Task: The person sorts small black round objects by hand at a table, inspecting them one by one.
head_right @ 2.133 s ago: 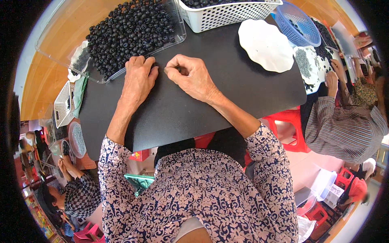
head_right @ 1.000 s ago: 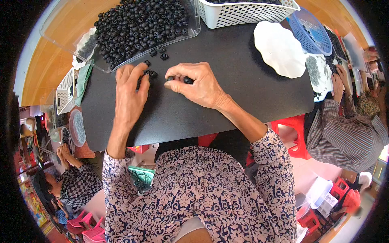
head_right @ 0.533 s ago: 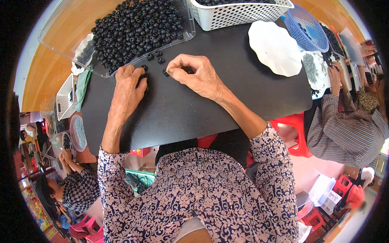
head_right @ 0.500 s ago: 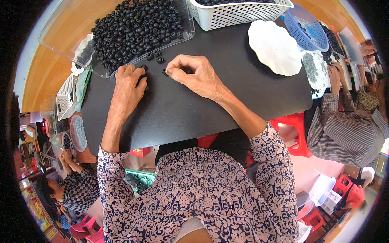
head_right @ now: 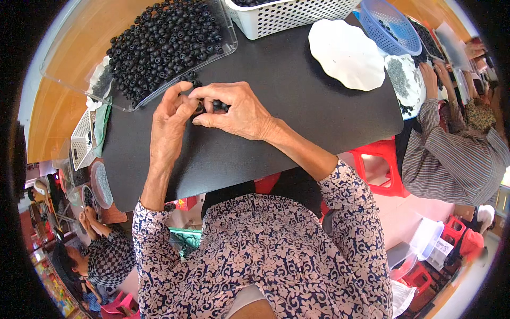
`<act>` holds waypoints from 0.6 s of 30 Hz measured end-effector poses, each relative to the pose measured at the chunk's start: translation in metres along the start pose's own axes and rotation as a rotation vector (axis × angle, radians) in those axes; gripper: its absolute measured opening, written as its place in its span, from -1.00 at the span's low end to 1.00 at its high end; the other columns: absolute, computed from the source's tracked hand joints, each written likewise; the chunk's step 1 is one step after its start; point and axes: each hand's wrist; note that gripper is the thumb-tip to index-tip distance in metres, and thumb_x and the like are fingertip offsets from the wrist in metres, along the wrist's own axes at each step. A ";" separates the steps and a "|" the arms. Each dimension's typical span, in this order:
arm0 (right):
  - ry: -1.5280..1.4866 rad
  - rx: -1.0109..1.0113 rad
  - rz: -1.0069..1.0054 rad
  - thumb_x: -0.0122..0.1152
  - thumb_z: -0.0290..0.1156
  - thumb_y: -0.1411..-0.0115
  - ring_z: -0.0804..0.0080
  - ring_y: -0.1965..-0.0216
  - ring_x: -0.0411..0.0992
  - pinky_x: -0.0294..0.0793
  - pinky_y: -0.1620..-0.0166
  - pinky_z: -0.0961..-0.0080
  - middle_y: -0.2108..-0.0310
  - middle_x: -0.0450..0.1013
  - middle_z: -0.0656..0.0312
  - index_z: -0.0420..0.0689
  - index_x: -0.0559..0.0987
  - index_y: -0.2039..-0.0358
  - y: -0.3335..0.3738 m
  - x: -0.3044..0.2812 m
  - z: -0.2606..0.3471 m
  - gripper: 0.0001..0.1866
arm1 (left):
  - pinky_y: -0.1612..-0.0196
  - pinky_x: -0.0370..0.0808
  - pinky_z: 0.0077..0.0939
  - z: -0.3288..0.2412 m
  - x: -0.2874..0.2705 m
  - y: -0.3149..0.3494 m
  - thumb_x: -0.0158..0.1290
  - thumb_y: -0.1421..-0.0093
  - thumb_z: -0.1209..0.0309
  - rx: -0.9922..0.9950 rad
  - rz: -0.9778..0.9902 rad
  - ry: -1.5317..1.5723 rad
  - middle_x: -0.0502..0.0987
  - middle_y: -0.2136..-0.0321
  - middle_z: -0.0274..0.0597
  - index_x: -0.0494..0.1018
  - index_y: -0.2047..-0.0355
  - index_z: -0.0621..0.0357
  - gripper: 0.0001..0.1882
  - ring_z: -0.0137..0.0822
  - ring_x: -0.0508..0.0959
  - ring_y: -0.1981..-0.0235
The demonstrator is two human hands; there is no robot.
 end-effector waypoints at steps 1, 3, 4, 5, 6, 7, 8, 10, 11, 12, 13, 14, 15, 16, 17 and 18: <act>0.020 -0.025 -0.015 0.39 -0.53 0.05 0.56 0.51 0.36 0.40 0.41 0.60 0.52 0.42 0.30 -0.17 0.57 0.13 -0.001 0.001 -0.001 -0.59 | 0.25 0.35 -0.69 0.001 0.002 0.001 0.06 -0.21 0.46 -0.021 -0.002 0.043 0.42 0.49 -0.45 0.34 -0.03 0.24 -0.63 -0.62 0.40 0.39; 0.036 -0.051 -0.028 0.37 -0.54 0.04 0.55 0.51 0.36 0.40 0.42 0.59 0.52 0.42 0.29 -0.19 0.57 0.15 0.001 0.001 -0.005 -0.63 | 0.24 0.36 -0.67 0.004 0.007 0.002 0.05 -0.22 0.47 -0.044 -0.001 0.086 0.42 0.48 -0.44 0.34 -0.03 0.23 -0.63 -0.62 0.41 0.38; 0.049 -0.083 -0.035 0.35 -0.56 0.02 0.53 0.51 0.37 0.40 0.42 0.57 0.52 0.42 0.28 -0.21 0.57 0.18 0.000 0.002 -0.007 -0.67 | 0.23 0.36 -0.67 0.005 0.007 0.003 0.03 -0.23 0.46 -0.018 0.007 0.071 0.43 0.47 -0.43 0.35 -0.01 0.24 -0.66 -0.61 0.40 0.39; 0.046 -0.084 -0.034 0.35 -0.56 0.02 0.53 0.51 0.37 0.40 0.42 0.57 0.52 0.42 0.28 -0.21 0.57 0.18 0.001 0.002 -0.007 -0.67 | 0.23 0.37 -0.67 0.005 0.007 0.004 0.01 -0.25 0.45 0.009 0.014 0.056 0.44 0.46 -0.42 0.36 0.00 0.24 -0.69 -0.61 0.40 0.39; 0.067 -0.069 -0.027 0.34 -0.56 0.00 0.53 0.52 0.37 0.40 0.43 0.57 0.52 0.41 0.27 -0.22 0.57 0.20 0.001 0.002 -0.005 -0.70 | 0.23 0.37 -0.67 0.004 0.006 0.006 0.01 -0.25 0.45 0.008 0.010 0.054 0.44 0.46 -0.42 0.36 0.00 0.24 -0.69 -0.61 0.40 0.39; 0.088 -0.054 -0.022 0.32 -0.57 -0.01 0.52 0.52 0.37 0.39 0.44 0.57 0.52 0.41 0.26 -0.23 0.57 0.22 0.002 0.002 -0.003 -0.73 | 0.23 0.37 -0.67 0.002 0.005 0.007 -0.02 -0.27 0.43 0.032 -0.013 0.002 0.45 0.46 -0.42 0.38 0.04 0.24 -0.73 -0.60 0.40 0.39; 0.084 -0.054 -0.021 0.32 -0.57 -0.01 0.52 0.52 0.37 0.39 0.44 0.57 0.52 0.41 0.26 -0.23 0.57 0.22 0.002 0.002 -0.002 -0.73 | 0.23 0.37 -0.67 0.000 0.002 0.009 -0.05 -0.29 0.42 0.057 -0.036 -0.050 0.46 0.45 -0.41 0.41 0.07 0.24 -0.76 -0.59 0.41 0.39; 0.142 -0.052 -0.004 0.31 -0.55 -0.04 0.53 0.53 0.38 0.37 0.45 0.57 0.53 0.41 0.25 -0.22 0.57 0.23 0.003 0.001 0.001 -0.76 | 0.24 0.38 -0.63 -0.004 -0.013 0.014 -0.10 -0.32 0.39 0.159 -0.068 -0.231 0.47 0.45 -0.40 0.45 0.15 0.24 -0.79 -0.58 0.41 0.37; 0.135 -0.054 0.000 0.31 -0.55 -0.04 0.53 0.53 0.38 0.37 0.45 0.57 0.53 0.41 0.25 -0.22 0.57 0.23 0.004 0.001 0.002 -0.76 | 0.26 0.39 -0.55 -0.010 -0.017 0.017 -0.07 -0.28 0.45 0.130 -0.142 -0.282 0.50 0.46 -0.29 0.47 0.19 0.26 -0.81 -0.49 0.45 0.39; 0.133 -0.045 0.006 0.29 -0.54 -0.05 0.54 0.54 0.37 0.36 0.46 0.58 0.53 0.41 0.25 -0.22 0.57 0.24 0.005 0.000 0.004 -0.77 | 0.26 0.39 -0.55 -0.008 -0.023 0.019 -0.07 -0.28 0.45 0.128 -0.149 -0.286 0.50 0.46 -0.29 0.47 0.19 0.26 -0.81 -0.49 0.45 0.39; 0.130 -0.038 0.014 0.28 -0.52 -0.07 0.55 0.56 0.36 0.35 0.46 0.59 0.53 0.42 0.25 -0.22 0.57 0.24 0.005 0.000 0.005 -0.79 | 0.21 0.39 -0.54 -0.007 -0.030 0.021 -0.05 -0.26 0.47 0.228 -0.162 -0.491 0.50 0.44 -0.25 0.48 0.19 0.25 -0.82 -0.45 0.46 0.36; 0.123 -0.042 0.020 0.28 -0.52 -0.07 0.55 0.56 0.36 0.35 0.46 0.59 0.53 0.42 0.25 -0.22 0.57 0.24 0.005 0.000 0.005 -0.79 | 0.15 0.38 -0.54 -0.005 -0.036 0.024 -0.04 -0.25 0.49 0.326 -0.174 -0.698 0.50 0.41 -0.21 0.48 0.18 0.24 -0.82 -0.41 0.47 0.33; 0.064 -0.032 0.005 0.27 -0.52 -0.07 0.56 0.57 0.35 0.34 0.47 0.60 0.53 0.43 0.25 -0.21 0.57 0.25 0.005 0.000 0.005 -0.80 | 0.11 0.37 -0.42 -0.004 -0.040 0.024 0.06 -0.15 0.52 0.432 -0.158 -0.837 0.49 0.41 -0.14 0.48 0.18 0.24 -0.80 -0.26 0.47 0.28; 0.006 -0.021 -0.009 0.26 -0.51 -0.08 0.57 0.58 0.34 0.34 0.48 0.61 0.53 0.43 0.25 -0.21 0.57 0.25 0.005 0.000 0.005 -0.81 | 0.11 0.37 -0.42 -0.002 -0.040 0.026 0.06 -0.15 0.52 0.427 -0.166 -0.839 0.49 0.41 -0.14 0.48 0.18 0.24 -0.80 -0.26 0.47 0.28; 0.007 -0.022 -0.008 0.20 -0.54 -0.13 0.65 0.58 0.31 0.31 0.49 0.66 0.52 0.44 0.30 -0.24 0.57 0.28 0.004 -0.001 0.006 -0.86 | 0.09 0.36 -0.36 0.000 -0.037 0.027 0.10 -0.11 0.51 0.467 -0.151 -0.987 0.49 0.41 -0.11 0.48 0.20 0.25 -0.78 -0.18 0.45 0.25; 0.006 -0.024 -0.001 0.20 -0.54 -0.13 0.65 0.58 0.31 0.31 0.49 0.66 0.52 0.44 0.30 -0.24 0.57 0.28 0.004 -0.001 0.007 -0.86 | 0.06 0.34 -0.30 0.002 -0.034 0.028 0.14 -0.07 0.50 0.506 -0.134 -1.134 0.48 0.41 -0.09 0.49 0.22 0.27 -0.76 -0.10 0.44 0.21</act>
Point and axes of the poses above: each hand's wrist, its own y-axis away from the middle knuckle, its own x-axis out of the palm, z = x × y
